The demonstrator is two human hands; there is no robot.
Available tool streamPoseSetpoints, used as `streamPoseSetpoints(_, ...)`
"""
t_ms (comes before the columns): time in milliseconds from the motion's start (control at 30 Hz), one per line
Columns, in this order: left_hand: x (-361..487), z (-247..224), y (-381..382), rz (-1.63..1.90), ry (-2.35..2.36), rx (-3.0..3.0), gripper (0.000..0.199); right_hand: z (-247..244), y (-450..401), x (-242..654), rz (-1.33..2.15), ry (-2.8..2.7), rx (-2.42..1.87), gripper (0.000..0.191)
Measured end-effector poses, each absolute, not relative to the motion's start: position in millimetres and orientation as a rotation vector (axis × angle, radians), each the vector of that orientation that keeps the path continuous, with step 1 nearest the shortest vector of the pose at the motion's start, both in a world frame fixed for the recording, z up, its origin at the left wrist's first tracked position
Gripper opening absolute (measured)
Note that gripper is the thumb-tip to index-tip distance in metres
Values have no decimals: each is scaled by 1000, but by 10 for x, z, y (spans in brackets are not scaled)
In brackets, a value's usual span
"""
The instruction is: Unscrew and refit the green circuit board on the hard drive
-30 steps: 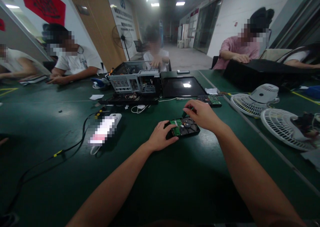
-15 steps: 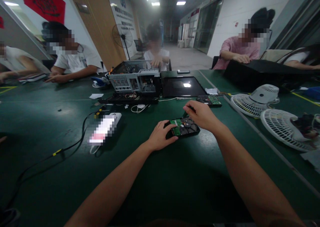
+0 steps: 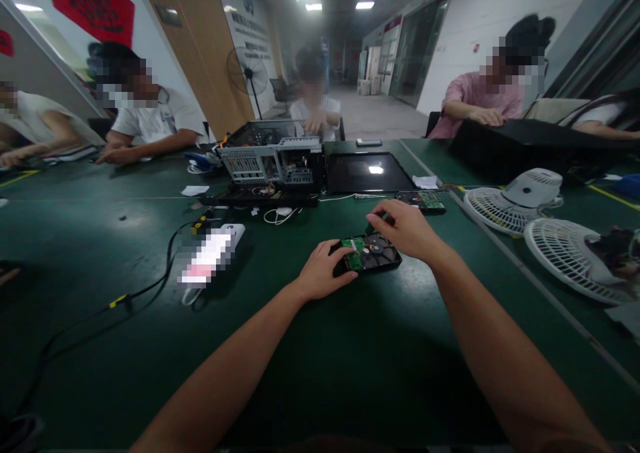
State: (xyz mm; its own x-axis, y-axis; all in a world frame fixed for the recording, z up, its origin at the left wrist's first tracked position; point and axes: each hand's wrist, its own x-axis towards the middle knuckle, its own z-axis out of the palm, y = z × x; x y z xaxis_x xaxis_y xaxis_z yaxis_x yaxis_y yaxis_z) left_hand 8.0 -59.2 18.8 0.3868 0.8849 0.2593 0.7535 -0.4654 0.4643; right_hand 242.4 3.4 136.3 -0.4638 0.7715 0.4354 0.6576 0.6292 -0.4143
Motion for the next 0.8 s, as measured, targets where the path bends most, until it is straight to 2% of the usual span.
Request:
streamPoseSetpoints(167, 82, 186, -591, 701, 1441, 2380, 61, 1338, -9, 2348, 313, -2164, -1188, 15)
streamPoseSetpoints(300, 83, 187, -594, 720, 1428, 2393, 61, 1301, -13, 2311, 487, -2140, -1119, 22)
streamPoseSetpoints(433, 83, 190, -595, 720, 1429, 2392, 61, 1267, 23, 2320, 829, -2014, -1132, 36)
streamPoseSetpoints(567, 85, 188, -592, 720, 1437, 2387, 61, 1237, 60, 2319, 1174, -1814, -1065, 32)
streamPoseSetpoints(800, 94, 165, -590, 719, 1438, 2396, 61, 1170, 26, 2239, 1203, -1853, -1009, 29)
